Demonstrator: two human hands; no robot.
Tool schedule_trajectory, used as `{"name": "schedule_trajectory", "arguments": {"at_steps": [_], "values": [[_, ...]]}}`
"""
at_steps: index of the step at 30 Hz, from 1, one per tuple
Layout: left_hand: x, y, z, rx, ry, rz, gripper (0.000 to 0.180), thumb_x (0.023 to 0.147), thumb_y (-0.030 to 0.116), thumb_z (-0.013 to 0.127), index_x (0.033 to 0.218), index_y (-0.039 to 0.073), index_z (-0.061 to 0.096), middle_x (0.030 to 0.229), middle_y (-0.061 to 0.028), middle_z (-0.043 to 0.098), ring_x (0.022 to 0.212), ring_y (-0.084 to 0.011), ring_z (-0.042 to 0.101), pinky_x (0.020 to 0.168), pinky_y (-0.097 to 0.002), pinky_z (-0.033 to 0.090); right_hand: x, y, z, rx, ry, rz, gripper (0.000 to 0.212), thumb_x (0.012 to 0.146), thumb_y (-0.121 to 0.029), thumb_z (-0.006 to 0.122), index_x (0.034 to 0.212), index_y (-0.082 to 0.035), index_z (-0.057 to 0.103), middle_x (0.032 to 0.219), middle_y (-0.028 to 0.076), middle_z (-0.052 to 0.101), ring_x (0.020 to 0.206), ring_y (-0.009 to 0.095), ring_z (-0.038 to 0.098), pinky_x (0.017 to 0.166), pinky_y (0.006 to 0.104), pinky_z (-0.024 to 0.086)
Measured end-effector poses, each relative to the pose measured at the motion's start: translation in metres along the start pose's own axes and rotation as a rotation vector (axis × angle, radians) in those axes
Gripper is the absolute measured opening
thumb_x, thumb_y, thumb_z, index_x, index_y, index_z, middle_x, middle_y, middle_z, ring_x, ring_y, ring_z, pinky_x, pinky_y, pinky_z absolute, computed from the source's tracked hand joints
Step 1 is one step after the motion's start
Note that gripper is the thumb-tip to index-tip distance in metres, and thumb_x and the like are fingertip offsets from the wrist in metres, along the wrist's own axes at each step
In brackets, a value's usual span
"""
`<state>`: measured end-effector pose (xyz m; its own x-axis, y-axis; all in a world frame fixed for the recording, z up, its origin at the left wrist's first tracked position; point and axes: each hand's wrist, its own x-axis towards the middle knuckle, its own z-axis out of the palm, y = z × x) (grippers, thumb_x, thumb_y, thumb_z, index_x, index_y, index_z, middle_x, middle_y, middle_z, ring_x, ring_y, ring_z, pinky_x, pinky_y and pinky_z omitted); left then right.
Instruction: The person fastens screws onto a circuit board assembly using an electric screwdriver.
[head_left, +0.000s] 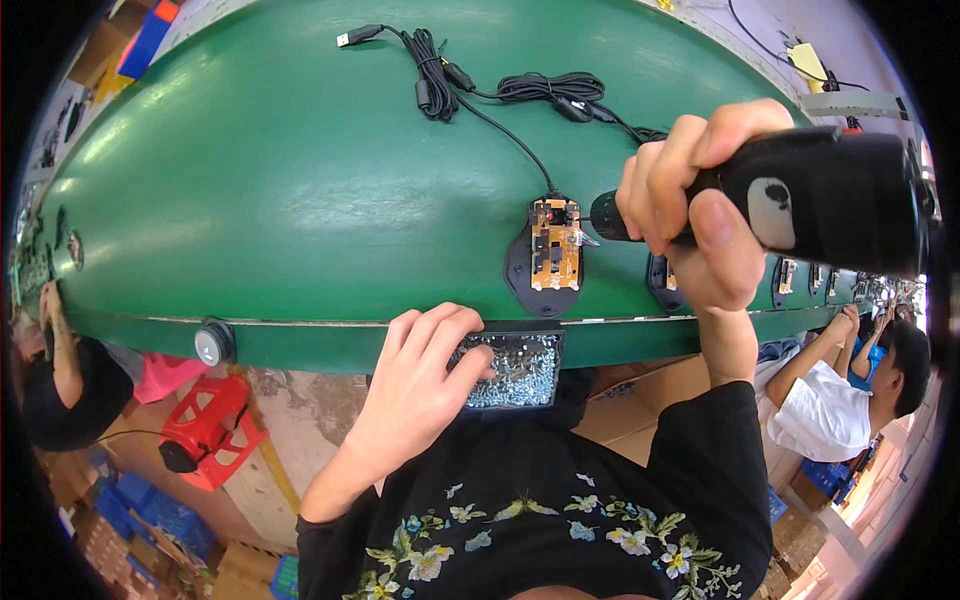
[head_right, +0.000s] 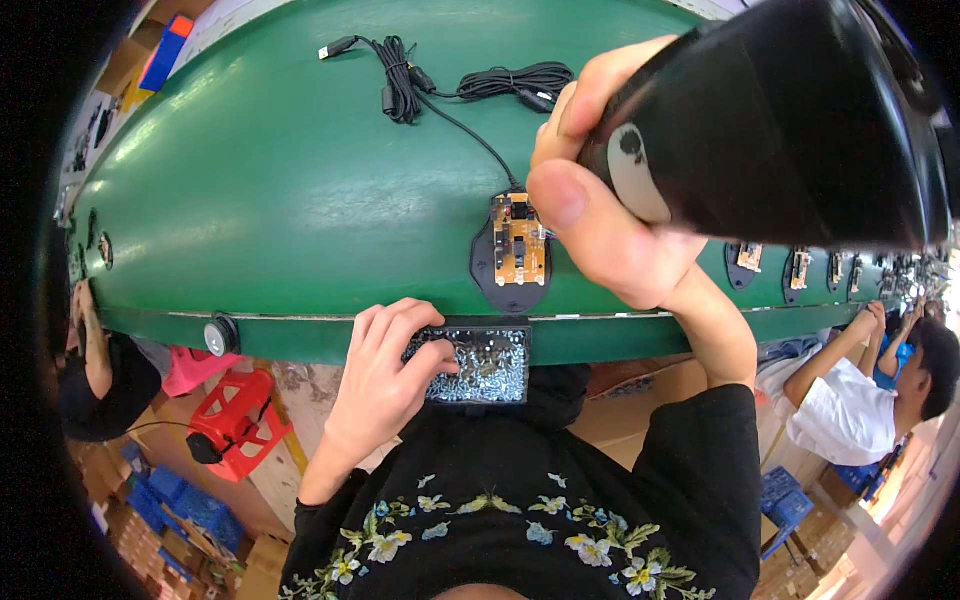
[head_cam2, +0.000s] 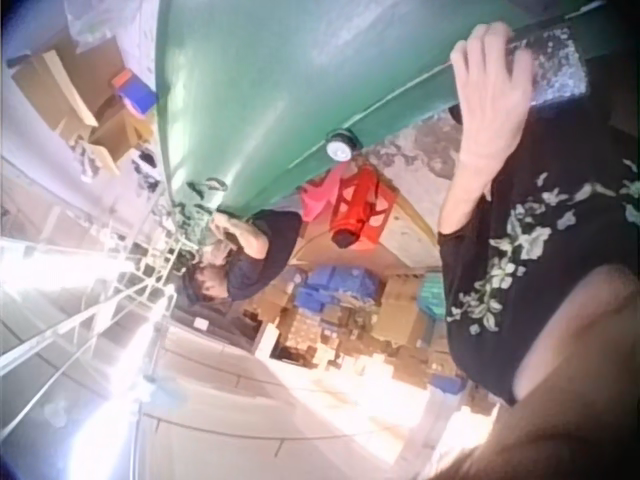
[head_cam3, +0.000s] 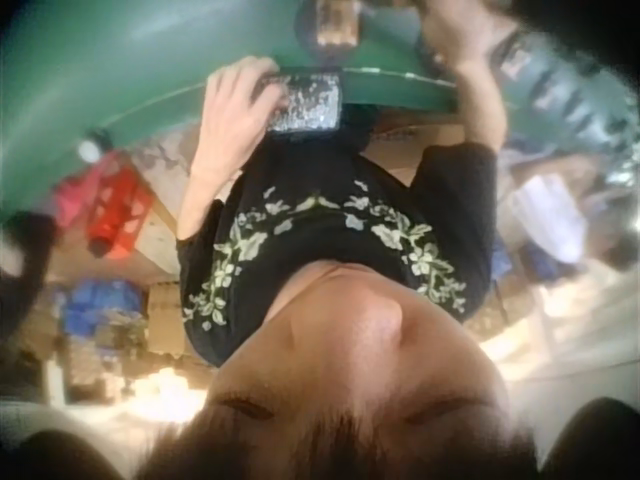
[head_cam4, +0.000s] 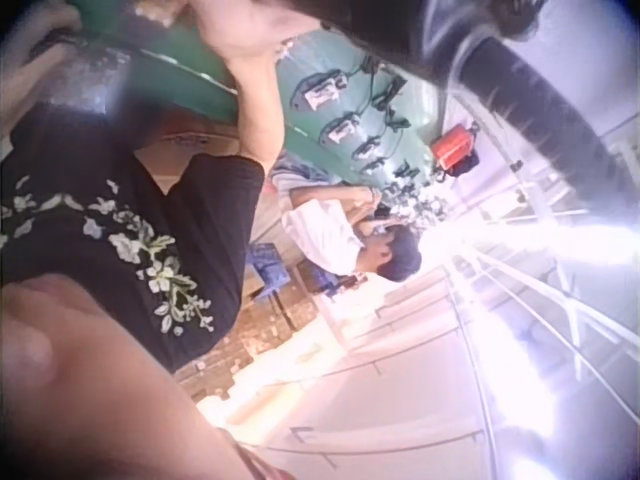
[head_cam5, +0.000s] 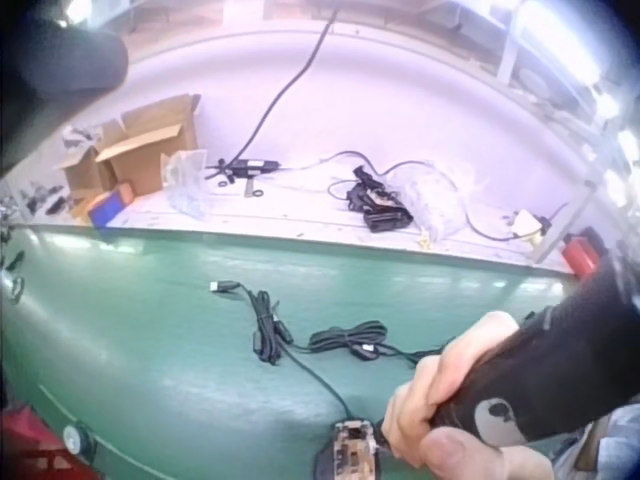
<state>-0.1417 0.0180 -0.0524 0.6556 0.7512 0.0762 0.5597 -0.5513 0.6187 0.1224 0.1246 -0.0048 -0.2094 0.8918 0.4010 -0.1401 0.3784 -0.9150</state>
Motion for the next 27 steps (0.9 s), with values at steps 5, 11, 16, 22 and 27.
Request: {"name": "schedule_trajectory", "arguments": {"at_steps": [5, 11, 16, 22, 27], "values": [[0.001, 0.002, -0.001, -0.119, 0.13, 0.053, 0.019, 0.076, 0.007, 0.074, 0.093, 0.004, 0.068, 0.105, -0.0088, 0.068, 0.104, -0.0265, 0.066, 0.088, -0.0406, 0.049, 0.013, -0.024, 0.014, 0.194, 0.012, 0.041, 0.046, 0.093, -0.026, 0.062, 0.128, -0.004, 0.044, 0.071, 0.004, 0.05, 0.05, 0.014, 0.045, 0.049, 0.0318, 0.041], [0.014, 0.008, 0.006, -0.274, 0.203, 0.089, 0.02, 0.073, 0.003, 0.075, 0.092, 0.001, 0.07, 0.093, -0.0096, 0.07, 0.088, -0.0264, 0.07, 0.078, -0.0379, 0.053, 0.026, -0.052, -0.062, 0.344, -0.562, -0.154, 0.062, 0.08, -0.035, 0.077, 0.128, -0.002, 0.056, 0.064, -0.001, 0.061, 0.048, 0.007, 0.061, 0.049, 0.0195, 0.057], [0.036, 0.009, 0.019, -0.268, 0.358, 0.129, 0.027, 0.067, 0.004, 0.082, 0.091, 0.0, 0.07, 0.085, -0.0089, 0.068, 0.082, -0.0265, 0.07, 0.071, -0.0358, 0.055, -0.011, -0.072, -0.019, 0.597, -0.341, -0.084, 0.023, 0.089, -0.019, 0.081, 0.097, -0.004, 0.066, 0.078, 0.006, 0.068, 0.055, 0.017, 0.064, 0.05, 0.0304, 0.059], [0.047, 0.015, 0.022, -0.265, 0.354, 0.145, 0.032, 0.066, 0.011, 0.088, 0.088, 0.001, 0.068, 0.081, -0.0078, 0.067, 0.078, -0.0275, 0.07, 0.068, -0.0359, 0.056, -0.017, -0.061, -0.004, 0.638, -0.34, -0.124, 0.028, 0.087, -0.013, 0.083, 0.102, -0.002, 0.061, 0.073, 0.009, 0.067, 0.052, 0.019, 0.063, 0.047, 0.0317, 0.057], [0.051, 0.016, 0.027, -0.284, 0.38, 0.204, 0.029, 0.069, 0.012, 0.087, 0.087, 0.001, 0.066, 0.081, -0.0069, 0.063, 0.073, -0.0232, 0.066, 0.066, -0.0344, 0.053, -0.019, -0.059, 0.002, 0.667, -0.347, -0.163, 0.036, 0.085, -0.008, 0.084, 0.107, 0.0, 0.057, 0.069, 0.013, 0.066, 0.049, 0.021, 0.062, 0.045, 0.033, 0.055]]}}
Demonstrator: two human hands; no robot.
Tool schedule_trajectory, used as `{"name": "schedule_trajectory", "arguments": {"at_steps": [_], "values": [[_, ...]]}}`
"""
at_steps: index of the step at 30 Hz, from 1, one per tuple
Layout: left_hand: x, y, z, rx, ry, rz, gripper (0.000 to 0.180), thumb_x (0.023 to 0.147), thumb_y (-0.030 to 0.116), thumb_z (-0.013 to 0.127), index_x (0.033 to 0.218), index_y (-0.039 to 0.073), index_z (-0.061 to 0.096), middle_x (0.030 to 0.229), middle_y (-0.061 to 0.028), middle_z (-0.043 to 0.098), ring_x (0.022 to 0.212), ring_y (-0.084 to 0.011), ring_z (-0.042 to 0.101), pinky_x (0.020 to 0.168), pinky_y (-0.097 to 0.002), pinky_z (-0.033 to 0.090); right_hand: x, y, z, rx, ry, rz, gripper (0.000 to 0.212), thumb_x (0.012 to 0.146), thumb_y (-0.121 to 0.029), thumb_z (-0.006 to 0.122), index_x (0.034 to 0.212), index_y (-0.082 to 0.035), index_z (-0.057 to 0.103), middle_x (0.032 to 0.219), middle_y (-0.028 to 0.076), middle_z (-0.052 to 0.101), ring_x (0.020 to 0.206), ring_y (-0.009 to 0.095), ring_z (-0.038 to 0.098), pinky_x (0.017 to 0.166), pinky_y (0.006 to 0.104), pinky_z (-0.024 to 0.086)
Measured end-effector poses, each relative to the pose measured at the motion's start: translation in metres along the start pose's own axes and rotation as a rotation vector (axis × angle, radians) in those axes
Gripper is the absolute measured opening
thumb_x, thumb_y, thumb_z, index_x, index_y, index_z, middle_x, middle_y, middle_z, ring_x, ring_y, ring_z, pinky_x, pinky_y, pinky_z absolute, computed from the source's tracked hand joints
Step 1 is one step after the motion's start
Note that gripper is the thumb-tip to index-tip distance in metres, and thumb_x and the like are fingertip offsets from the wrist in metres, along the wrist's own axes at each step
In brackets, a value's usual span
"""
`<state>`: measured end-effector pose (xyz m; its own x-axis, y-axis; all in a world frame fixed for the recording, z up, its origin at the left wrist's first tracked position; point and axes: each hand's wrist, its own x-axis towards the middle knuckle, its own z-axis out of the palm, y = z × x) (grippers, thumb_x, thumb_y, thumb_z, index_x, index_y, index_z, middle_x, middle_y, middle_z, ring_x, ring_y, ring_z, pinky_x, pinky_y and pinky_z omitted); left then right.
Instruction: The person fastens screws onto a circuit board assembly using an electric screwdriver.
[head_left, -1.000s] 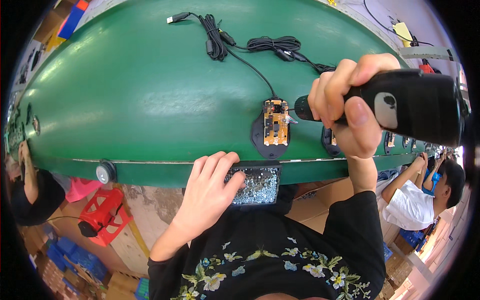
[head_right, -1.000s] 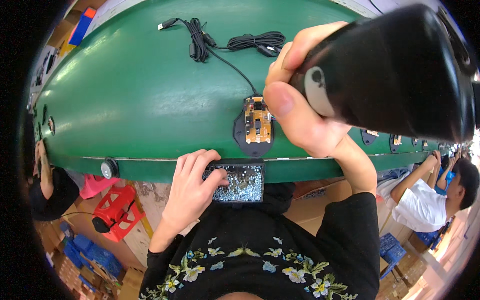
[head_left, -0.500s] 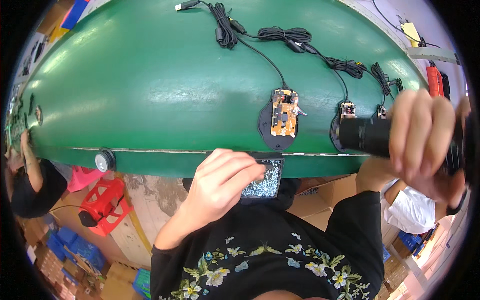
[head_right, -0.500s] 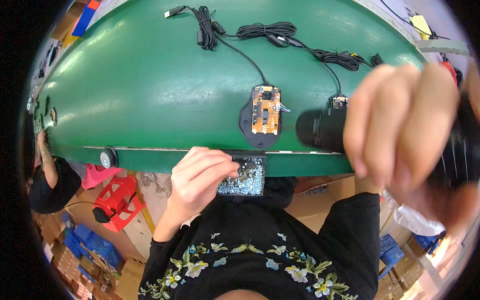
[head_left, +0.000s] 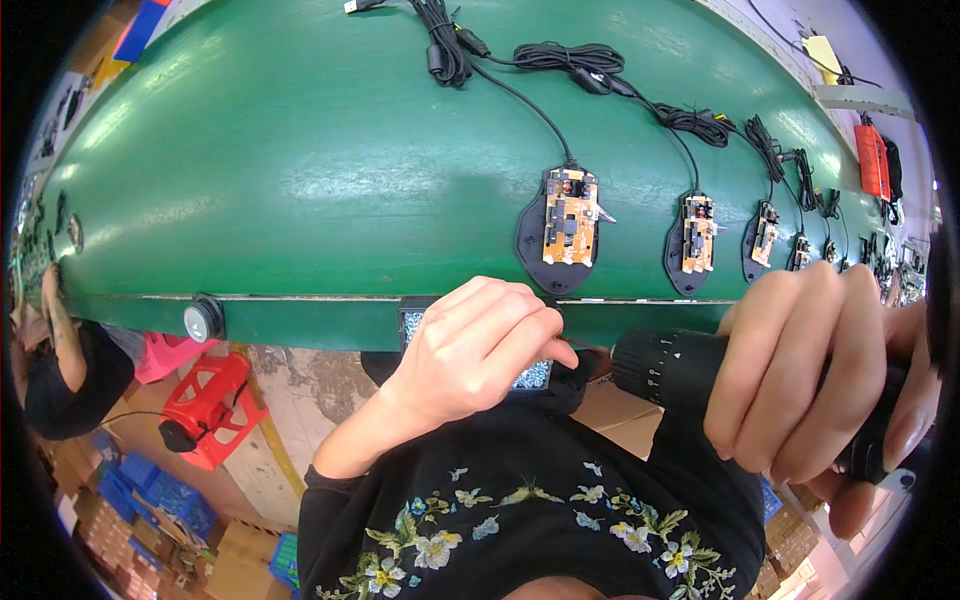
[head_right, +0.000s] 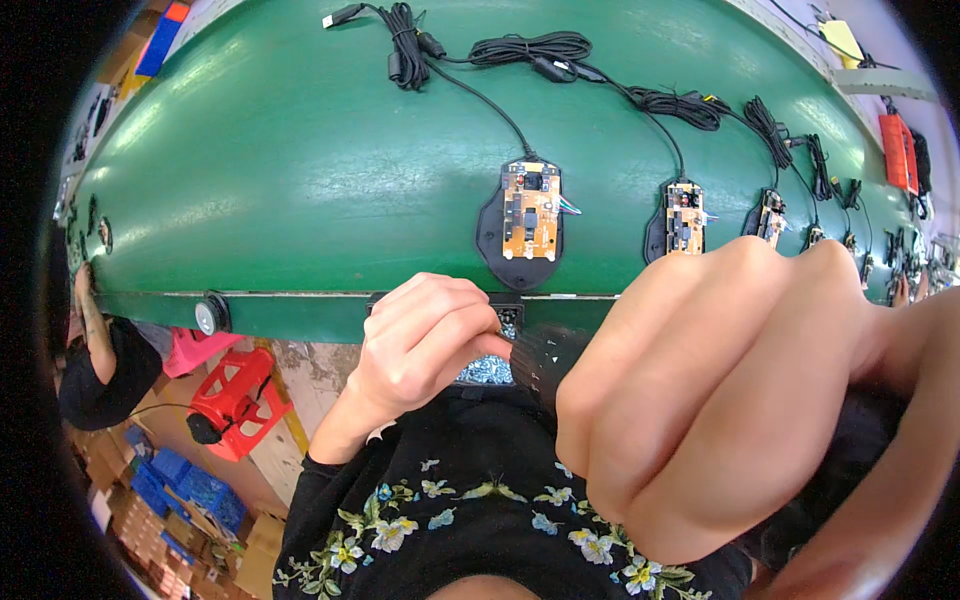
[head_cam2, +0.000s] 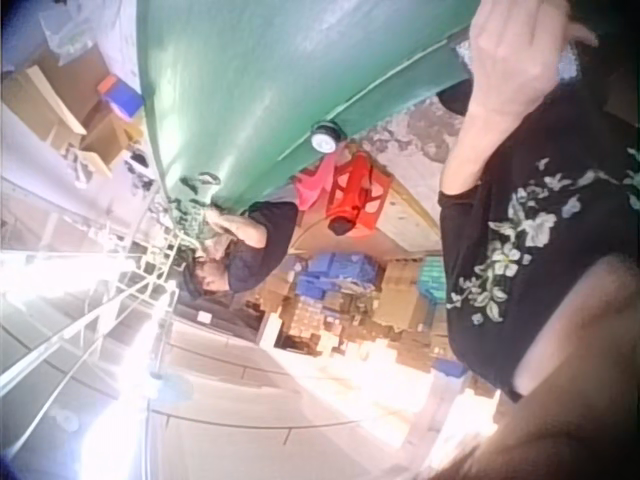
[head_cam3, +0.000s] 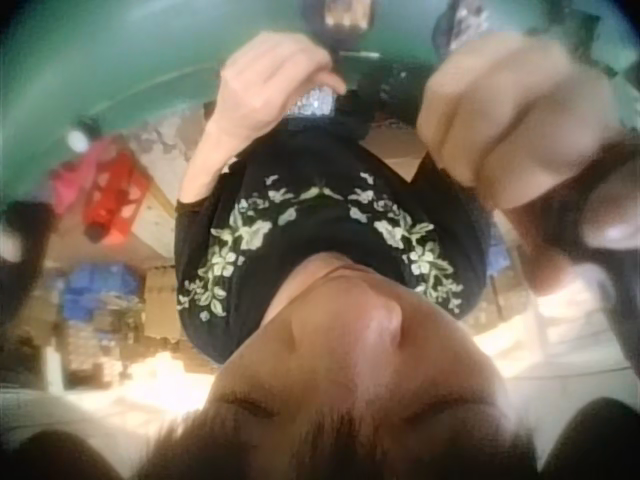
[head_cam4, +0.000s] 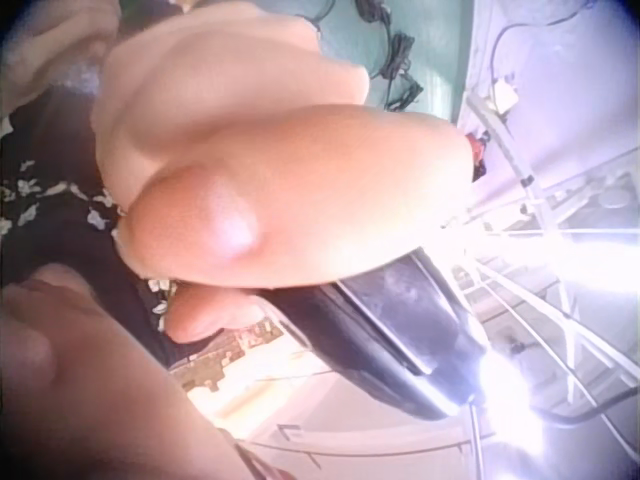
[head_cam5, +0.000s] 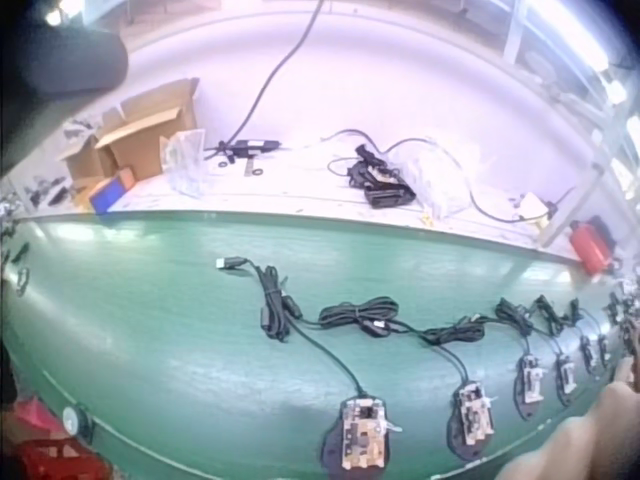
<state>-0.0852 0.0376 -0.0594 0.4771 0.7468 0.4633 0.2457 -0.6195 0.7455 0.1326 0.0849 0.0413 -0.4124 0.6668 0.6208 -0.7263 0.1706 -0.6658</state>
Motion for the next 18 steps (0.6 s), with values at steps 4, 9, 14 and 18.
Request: {"name": "schedule_trajectory", "arguments": {"at_steps": [4, 9, 14, 18], "values": [[-0.002, 0.001, 0.002, -0.018, 0.013, -0.004, 0.028, 0.069, 0.011, 0.086, 0.087, 0.001, 0.066, 0.081, -0.0068, 0.064, 0.073, -0.0229, 0.065, 0.066, -0.0342, 0.053, 0.0, 0.005, 0.001, 0.033, -0.026, -0.032, 0.043, 0.083, -0.004, 0.085, 0.111, 0.002, 0.053, 0.065, 0.015, 0.065, 0.046, 0.023, 0.061, 0.042, 0.034, 0.053], [-0.005, 0.001, 0.001, -0.096, -0.018, -0.046, 0.027, 0.07, 0.012, 0.086, 0.086, 0.002, 0.066, 0.082, -0.0067, 0.064, 0.075, -0.023, 0.066, 0.068, -0.0346, 0.053, 0.002, 0.008, 0.007, 0.032, -0.035, -0.01, 0.046, 0.082, -0.002, 0.086, 0.112, 0.002, 0.052, 0.063, 0.016, 0.064, 0.044, 0.023, 0.06, 0.041, 0.0339, 0.051], [-0.011, 0.002, -0.002, -0.036, -0.051, -0.052, 0.033, 0.071, 0.02, 0.086, 0.094, 0.002, 0.071, 0.093, -0.0096, 0.07, 0.087, -0.0285, 0.07, 0.077, -0.0401, 0.055, 0.002, 0.016, 0.009, 0.02, -0.044, 0.069, 0.044, 0.083, -0.003, 0.085, 0.112, 0.0, 0.052, 0.063, 0.014, 0.063, 0.042, 0.021, 0.057, 0.039, 0.0323, 0.049], [-0.012, 0.003, -0.018, 0.139, 0.009, -0.088, 0.042, 0.063, 0.025, 0.088, 0.097, 0.005, 0.073, 0.101, -0.008, 0.07, 0.092, -0.0281, 0.068, 0.079, -0.0406, 0.05, 0.002, 0.014, -0.005, -0.123, -0.047, -0.029, 0.049, 0.085, -0.009, 0.086, 0.116, -0.002, 0.049, 0.062, 0.01, 0.064, 0.043, 0.017, 0.058, 0.041, 0.0302, 0.051]]}}
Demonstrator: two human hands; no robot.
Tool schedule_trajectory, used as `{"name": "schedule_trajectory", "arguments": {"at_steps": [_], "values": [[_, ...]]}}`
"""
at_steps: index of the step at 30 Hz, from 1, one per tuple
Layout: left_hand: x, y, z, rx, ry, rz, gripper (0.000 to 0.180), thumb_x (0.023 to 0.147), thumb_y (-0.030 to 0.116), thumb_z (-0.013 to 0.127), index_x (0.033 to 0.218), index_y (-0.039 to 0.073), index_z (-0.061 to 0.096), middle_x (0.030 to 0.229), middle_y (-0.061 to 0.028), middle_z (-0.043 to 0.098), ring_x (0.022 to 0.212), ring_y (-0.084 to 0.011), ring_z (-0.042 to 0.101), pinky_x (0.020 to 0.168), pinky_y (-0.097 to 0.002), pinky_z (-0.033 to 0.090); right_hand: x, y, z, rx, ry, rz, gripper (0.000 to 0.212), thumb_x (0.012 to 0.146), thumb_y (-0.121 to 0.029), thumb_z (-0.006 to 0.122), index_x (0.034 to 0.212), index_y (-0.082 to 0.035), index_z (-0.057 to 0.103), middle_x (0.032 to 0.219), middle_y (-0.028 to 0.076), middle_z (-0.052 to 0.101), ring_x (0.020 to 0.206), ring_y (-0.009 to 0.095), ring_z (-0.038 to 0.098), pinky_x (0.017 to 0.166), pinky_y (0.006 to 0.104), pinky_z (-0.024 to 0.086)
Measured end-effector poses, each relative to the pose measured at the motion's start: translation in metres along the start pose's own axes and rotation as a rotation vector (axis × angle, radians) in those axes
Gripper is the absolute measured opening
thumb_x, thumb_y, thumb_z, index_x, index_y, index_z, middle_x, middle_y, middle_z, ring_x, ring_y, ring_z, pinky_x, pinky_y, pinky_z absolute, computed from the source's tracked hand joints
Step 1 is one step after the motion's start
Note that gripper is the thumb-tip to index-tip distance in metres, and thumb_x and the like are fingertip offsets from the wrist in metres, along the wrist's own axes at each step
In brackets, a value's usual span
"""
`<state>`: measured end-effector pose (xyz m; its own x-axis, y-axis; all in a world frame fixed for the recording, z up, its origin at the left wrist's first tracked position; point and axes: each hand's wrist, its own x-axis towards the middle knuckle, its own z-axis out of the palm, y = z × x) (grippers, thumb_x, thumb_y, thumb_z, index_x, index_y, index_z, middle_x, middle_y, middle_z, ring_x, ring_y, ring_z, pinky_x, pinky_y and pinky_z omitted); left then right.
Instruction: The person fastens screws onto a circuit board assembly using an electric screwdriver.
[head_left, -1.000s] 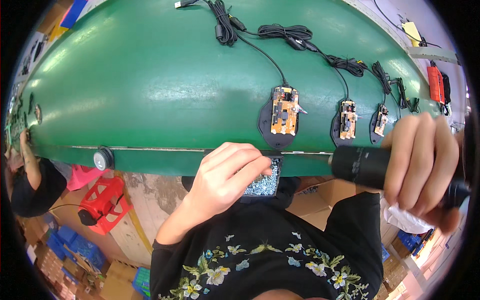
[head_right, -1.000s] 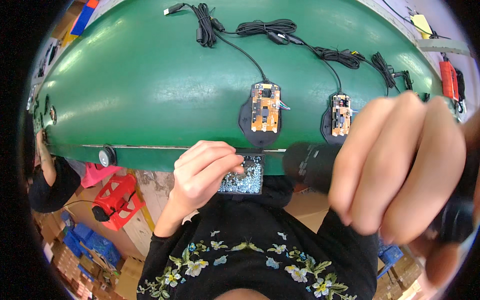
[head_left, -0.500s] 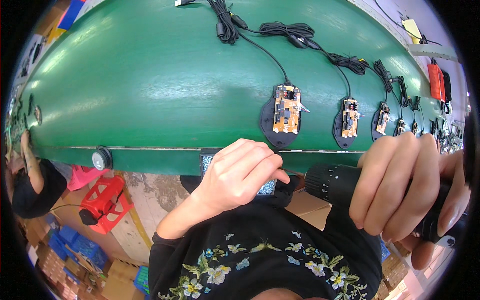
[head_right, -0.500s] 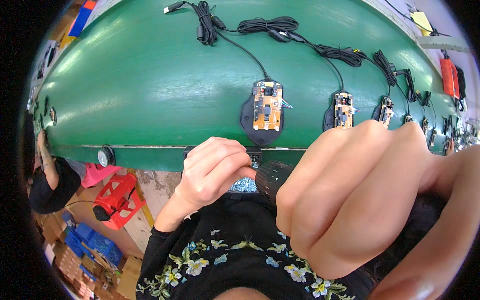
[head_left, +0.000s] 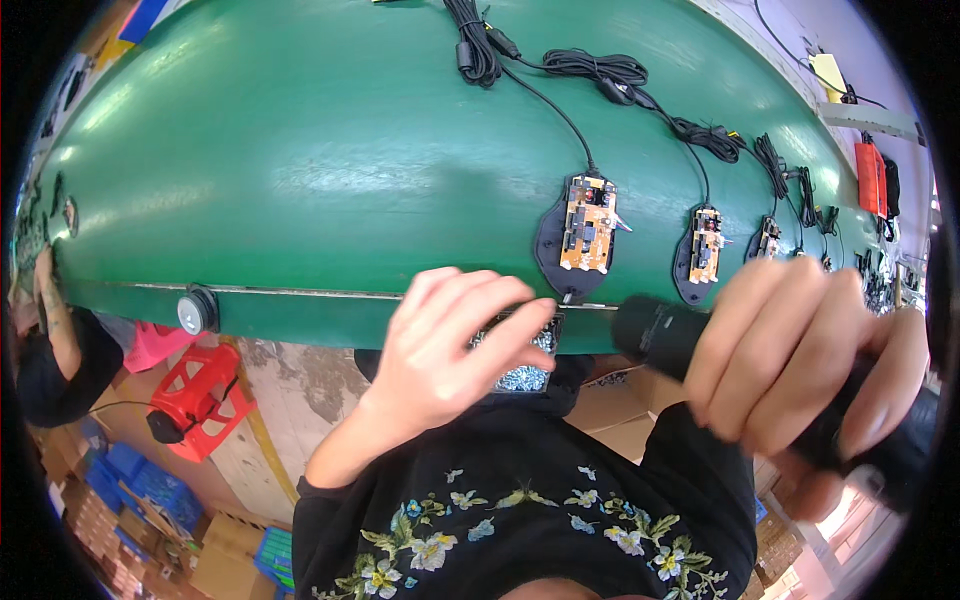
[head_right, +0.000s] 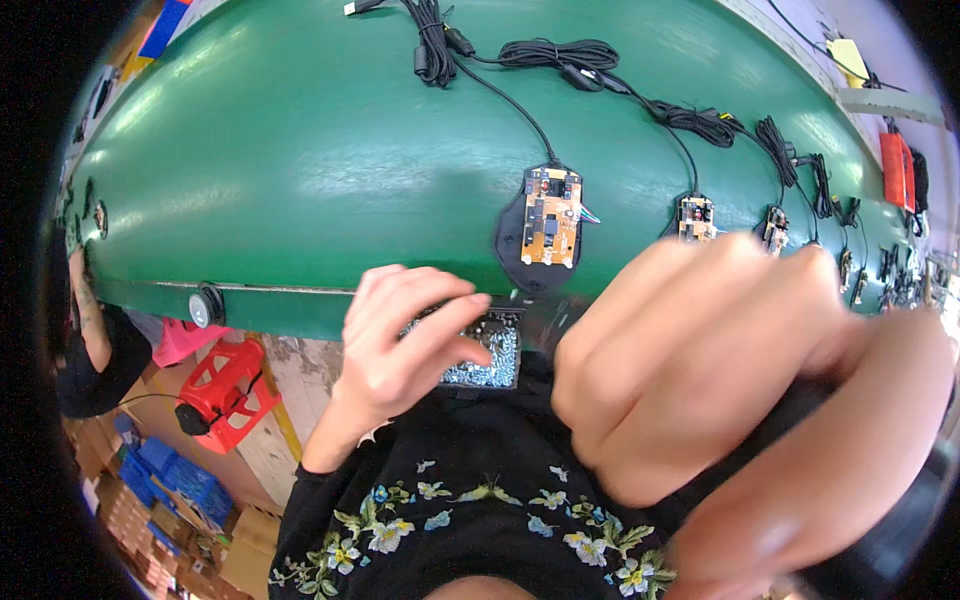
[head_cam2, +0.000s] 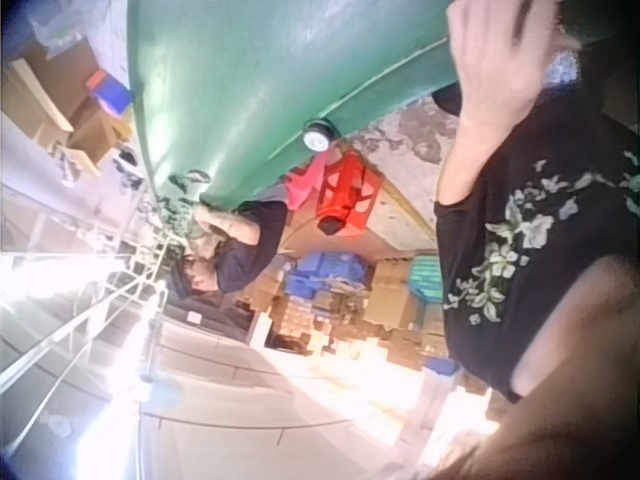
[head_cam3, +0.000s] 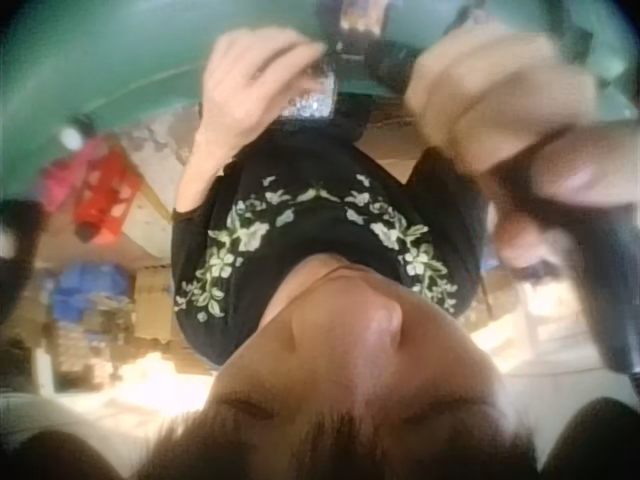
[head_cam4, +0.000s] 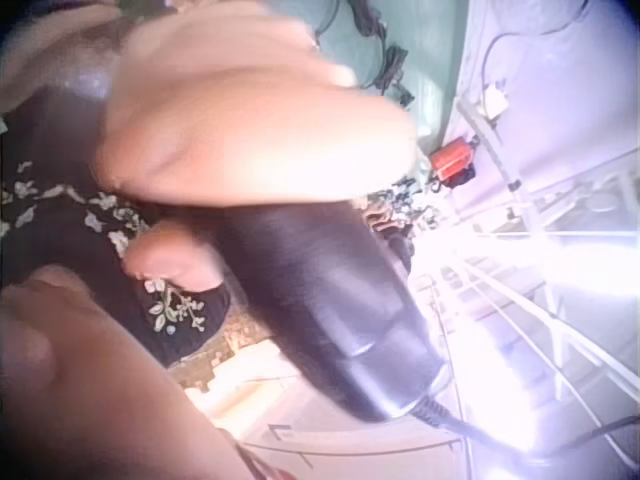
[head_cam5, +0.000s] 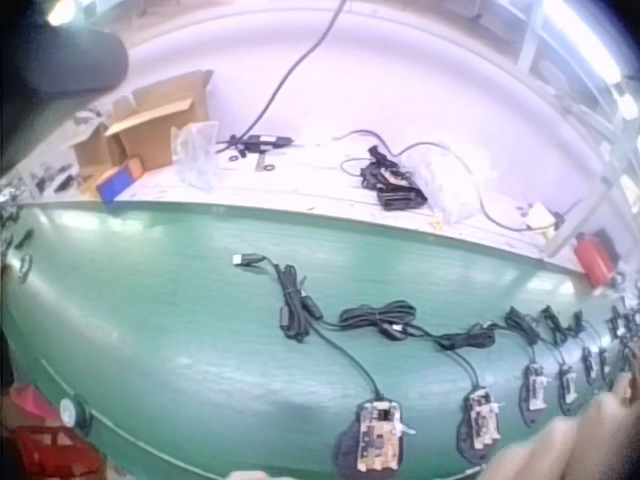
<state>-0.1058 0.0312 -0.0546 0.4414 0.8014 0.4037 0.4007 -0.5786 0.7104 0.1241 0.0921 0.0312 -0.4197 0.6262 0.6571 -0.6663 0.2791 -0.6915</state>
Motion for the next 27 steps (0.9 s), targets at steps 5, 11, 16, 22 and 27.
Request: {"name": "schedule_trajectory", "arguments": {"at_steps": [5, 11, 16, 22, 27], "values": [[-0.023, -0.008, -0.027, 0.208, -0.168, -0.134, 0.038, 0.064, 0.022, 0.089, 0.094, 0.008, 0.071, 0.101, -0.0071, 0.064, 0.096, -0.0299, 0.062, 0.081, -0.0424, 0.046, 0.0, -0.008, -0.03, -0.401, 0.082, 0.091, 0.051, 0.087, -0.032, 0.067, 0.125, -0.007, 0.045, 0.072, 0.001, 0.057, 0.047, 0.01, 0.055, 0.047, 0.0243, 0.051], [-0.039, -0.007, -0.034, 0.284, -0.256, -0.263, 0.026, 0.075, 0.017, 0.083, 0.096, 0.009, 0.07, 0.111, -0.0074, 0.062, 0.106, -0.0294, 0.06, 0.089, -0.0439, 0.045, 0.0, 0.009, -0.026, -0.502, 0.208, 0.121, 0.045, 0.089, -0.03, 0.063, 0.124, -0.007, 0.046, 0.069, 0.002, 0.054, 0.046, 0.012, 0.051, 0.046, 0.0285, 0.045], [-0.035, -0.006, -0.033, 0.264, -0.261, -0.22, 0.023, 0.074, 0.013, 0.081, 0.092, 0.008, 0.068, 0.11, -0.0062, 0.062, 0.106, -0.0281, 0.061, 0.09, -0.0434, 0.045, -0.002, 0.019, -0.023, -0.483, 0.284, 0.142, 0.04, 0.089, -0.028, 0.063, 0.119, -0.007, 0.046, 0.067, 0.004, 0.052, 0.046, 0.015, 0.046, 0.048, 0.0325, 0.044], [-0.027, -0.003, -0.033, 0.195, -0.213, -0.158, 0.023, 0.074, 0.011, 0.081, 0.092, 0.007, 0.068, 0.107, -0.0061, 0.065, 0.105, -0.0282, 0.064, 0.09, -0.0427, 0.046, -0.006, 0.022, -0.027, -0.453, 0.317, 0.205, 0.031, 0.091, -0.022, 0.065, 0.11, -0.007, 0.045, 0.069, 0.005, 0.052, 0.048, 0.014, 0.046, 0.048, 0.0321, 0.042], [-0.029, 0.0, -0.031, 0.019, -0.156, -0.123, 0.023, 0.072, 0.003, 0.083, 0.09, 0.003, 0.069, 0.099, -0.0077, 0.072, 0.087, -0.0267, 0.068, 0.076, -0.0378, 0.05, -0.002, 0.023, -0.03, -0.486, 0.281, 0.236, 0.034, 0.091, -0.022, 0.065, 0.114, -0.007, 0.045, 0.069, 0.004, 0.05, 0.049, 0.013, 0.045, 0.048, 0.0315, 0.041]]}}
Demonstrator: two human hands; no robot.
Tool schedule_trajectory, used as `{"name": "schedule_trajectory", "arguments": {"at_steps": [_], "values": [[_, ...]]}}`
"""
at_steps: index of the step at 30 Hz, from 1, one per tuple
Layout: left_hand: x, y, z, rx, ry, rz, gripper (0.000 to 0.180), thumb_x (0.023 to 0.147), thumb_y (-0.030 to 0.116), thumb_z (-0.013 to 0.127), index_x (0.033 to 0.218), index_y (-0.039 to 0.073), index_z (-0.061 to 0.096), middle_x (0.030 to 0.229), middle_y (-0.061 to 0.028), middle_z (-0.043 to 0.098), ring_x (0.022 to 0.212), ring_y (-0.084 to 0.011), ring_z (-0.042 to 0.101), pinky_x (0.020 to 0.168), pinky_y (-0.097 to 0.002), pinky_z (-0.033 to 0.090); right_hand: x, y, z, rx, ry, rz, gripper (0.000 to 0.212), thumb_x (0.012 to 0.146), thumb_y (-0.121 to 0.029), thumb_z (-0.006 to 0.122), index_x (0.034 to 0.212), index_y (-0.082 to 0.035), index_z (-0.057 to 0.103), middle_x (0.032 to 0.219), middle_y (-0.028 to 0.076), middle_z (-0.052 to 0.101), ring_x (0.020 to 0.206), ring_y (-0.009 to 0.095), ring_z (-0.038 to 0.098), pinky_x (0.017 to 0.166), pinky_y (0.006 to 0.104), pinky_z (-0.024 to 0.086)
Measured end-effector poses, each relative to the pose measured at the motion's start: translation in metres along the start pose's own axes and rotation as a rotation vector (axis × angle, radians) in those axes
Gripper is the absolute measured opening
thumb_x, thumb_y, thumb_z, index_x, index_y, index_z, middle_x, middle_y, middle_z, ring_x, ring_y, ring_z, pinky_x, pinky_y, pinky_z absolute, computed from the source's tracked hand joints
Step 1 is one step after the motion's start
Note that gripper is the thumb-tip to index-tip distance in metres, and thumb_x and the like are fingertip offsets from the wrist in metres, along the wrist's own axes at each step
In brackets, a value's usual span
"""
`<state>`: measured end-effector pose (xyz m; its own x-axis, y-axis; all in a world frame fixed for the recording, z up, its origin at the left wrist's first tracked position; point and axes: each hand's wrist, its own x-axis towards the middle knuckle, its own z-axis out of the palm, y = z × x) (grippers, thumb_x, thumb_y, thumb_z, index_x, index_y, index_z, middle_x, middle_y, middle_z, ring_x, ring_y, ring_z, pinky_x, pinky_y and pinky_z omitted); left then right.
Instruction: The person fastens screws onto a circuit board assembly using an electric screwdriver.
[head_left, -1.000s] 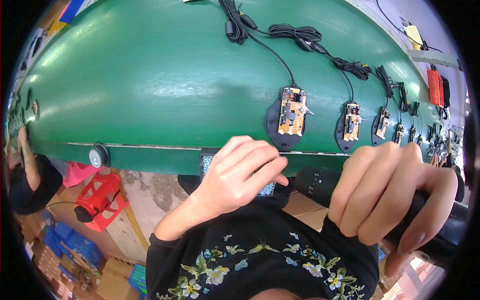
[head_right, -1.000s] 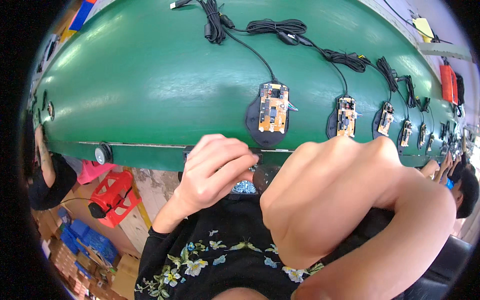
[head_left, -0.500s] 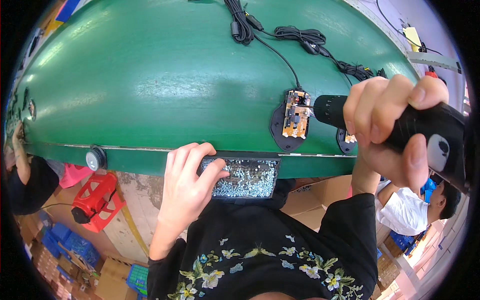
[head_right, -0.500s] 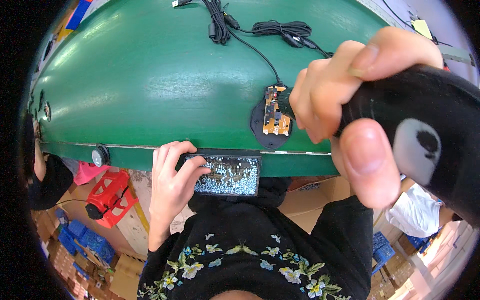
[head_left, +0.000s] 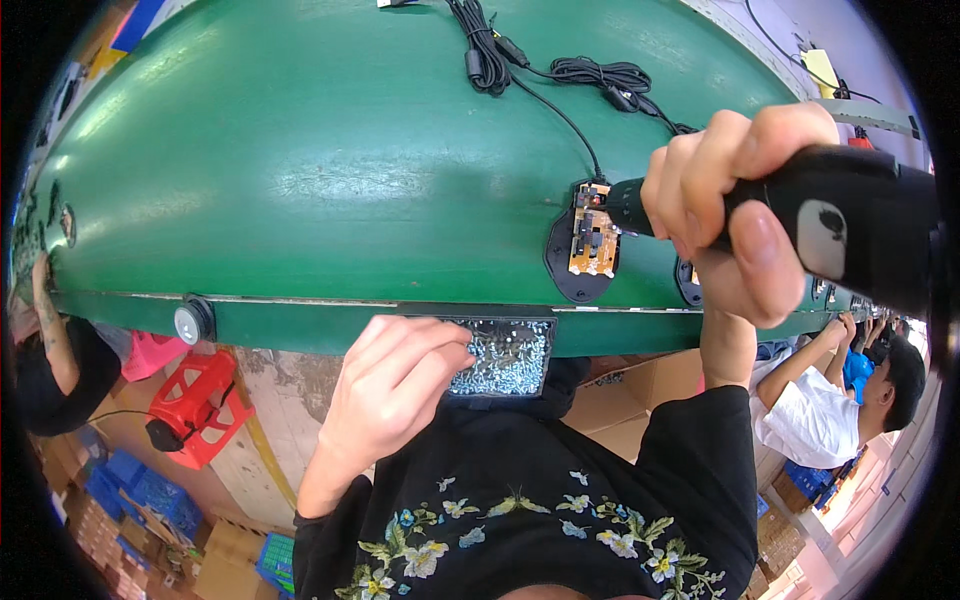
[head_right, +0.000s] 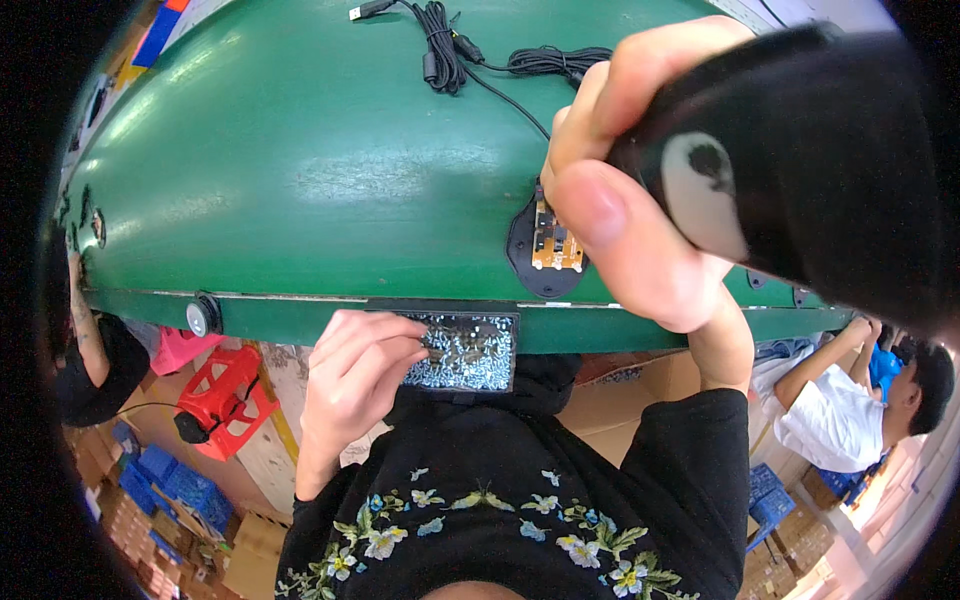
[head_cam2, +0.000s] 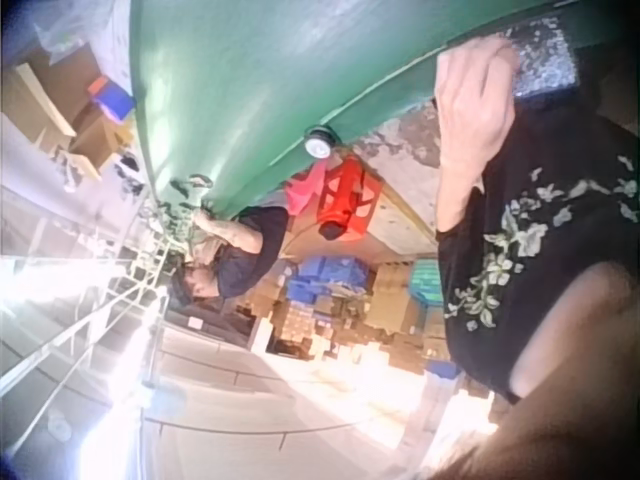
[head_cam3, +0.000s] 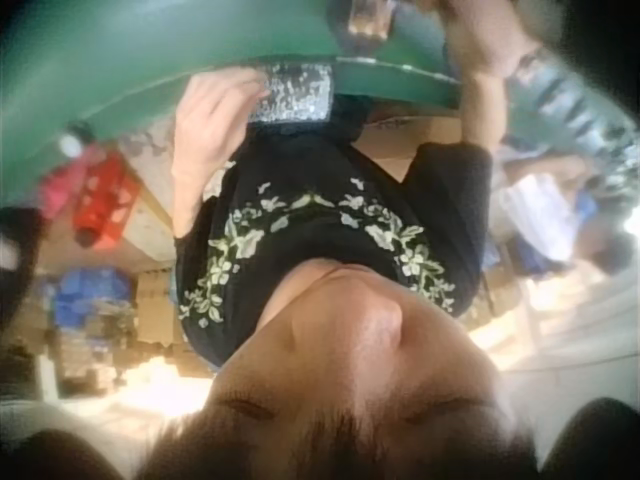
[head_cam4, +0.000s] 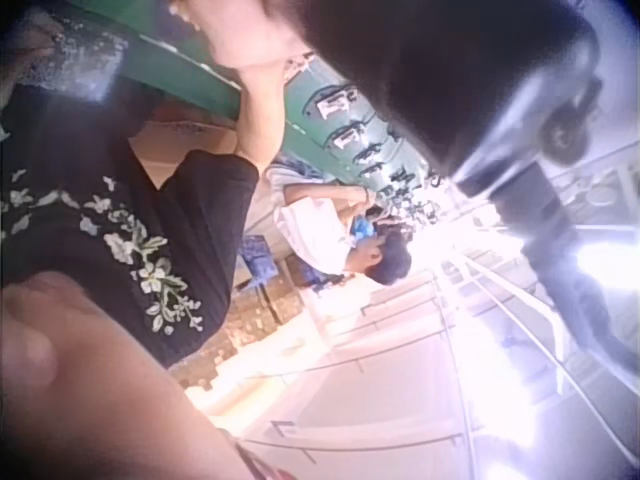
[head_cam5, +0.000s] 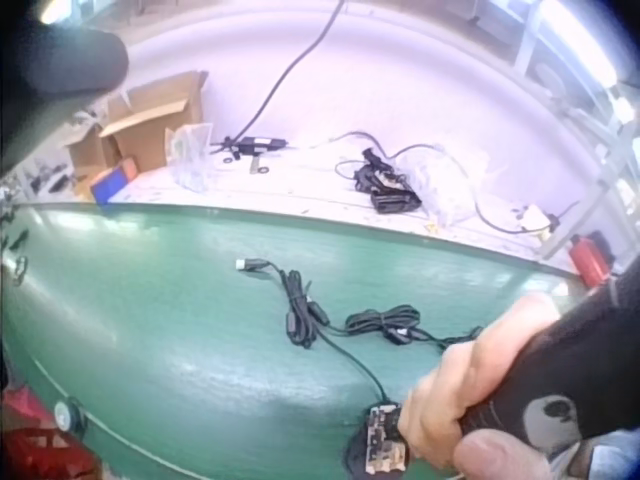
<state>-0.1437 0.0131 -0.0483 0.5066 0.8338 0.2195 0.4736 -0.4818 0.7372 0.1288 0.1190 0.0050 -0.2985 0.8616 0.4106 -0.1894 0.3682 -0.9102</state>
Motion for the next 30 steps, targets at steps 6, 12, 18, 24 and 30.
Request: {"name": "schedule_trajectory", "arguments": {"at_steps": [6, 12, 18, 24, 30], "values": [[0.004, 0.004, 0.004, -0.163, -0.033, 0.009, 0.021, 0.072, -0.001, 0.082, 0.09, 0.002, 0.071, 0.093, -0.0084, 0.074, 0.077, -0.0248, 0.068, 0.069, -0.0354, 0.051, -0.002, -0.004, -0.006, 0.06, -0.026, -0.047, 0.048, 0.09, -0.026, 0.065, 0.127, -0.004, 0.045, 0.07, 0.004, 0.05, 0.048, 0.013, 0.044, 0.048, 0.0307, 0.041], [0.011, 0.008, 0.015, -0.173, 0.002, -0.008, 0.024, 0.073, -0.002, 0.079, 0.096, 0.002, 0.074, 0.093, -0.008, 0.07, 0.08, -0.0247, 0.067, 0.072, -0.0362, 0.051, -0.003, -0.027, -0.005, 0.042, 0.018, -0.186, 0.068, 0.085, -0.033, 0.064, 0.14, 0.0, 0.043, 0.065, 0.0, 0.052, 0.044, 0.011, 0.048, 0.043, 0.0272, 0.043], [0.015, 0.006, 0.021, -0.15, 0.028, -0.02, 0.023, 0.076, 0.0, 0.08, 0.098, 0.003, 0.075, 0.093, -0.0073, 0.07, 0.08, -0.0249, 0.066, 0.072, -0.0368, 0.05, -0.005, -0.028, -0.015, 0.061, -0.057, -0.178, 0.063, 0.081, -0.032, 0.068, 0.132, -0.004, 0.044, 0.064, -0.001, 0.054, 0.045, 0.011, 0.053, 0.044, 0.0249, 0.047], [0.048, 0.014, 0.048, -0.165, 0.182, -0.108, 0.028, 0.074, -0.002, 0.083, 0.101, 0.003, 0.077, 0.092, -0.0087, 0.073, 0.079, -0.0257, 0.068, 0.072, -0.0349, 0.052, -0.006, -0.04, -0.023, 0.216, -0.226, -0.167, 0.063, 0.079, -0.023, 0.076, 0.126, -0.004, 0.039, 0.066, 0.0, 0.062, 0.048, 0.011, 0.06, 0.048, 0.0234, 0.056], [0.055, 0.018, 0.063, -0.163, 0.191, -0.02, 0.033, 0.073, -0.001, 0.084, 0.104, 0.004, 0.077, 0.091, -0.0071, 0.072, 0.078, -0.0246, 0.067, 0.072, -0.0342, 0.05, -0.012, -0.039, -0.007, 0.307, -0.244, -0.228, 0.067, 0.083, -0.02, 0.083, 0.13, 0.0, 0.039, 0.064, 0.002, 0.064, 0.046, 0.012, 0.061, 0.045, 0.0231, 0.057]]}}
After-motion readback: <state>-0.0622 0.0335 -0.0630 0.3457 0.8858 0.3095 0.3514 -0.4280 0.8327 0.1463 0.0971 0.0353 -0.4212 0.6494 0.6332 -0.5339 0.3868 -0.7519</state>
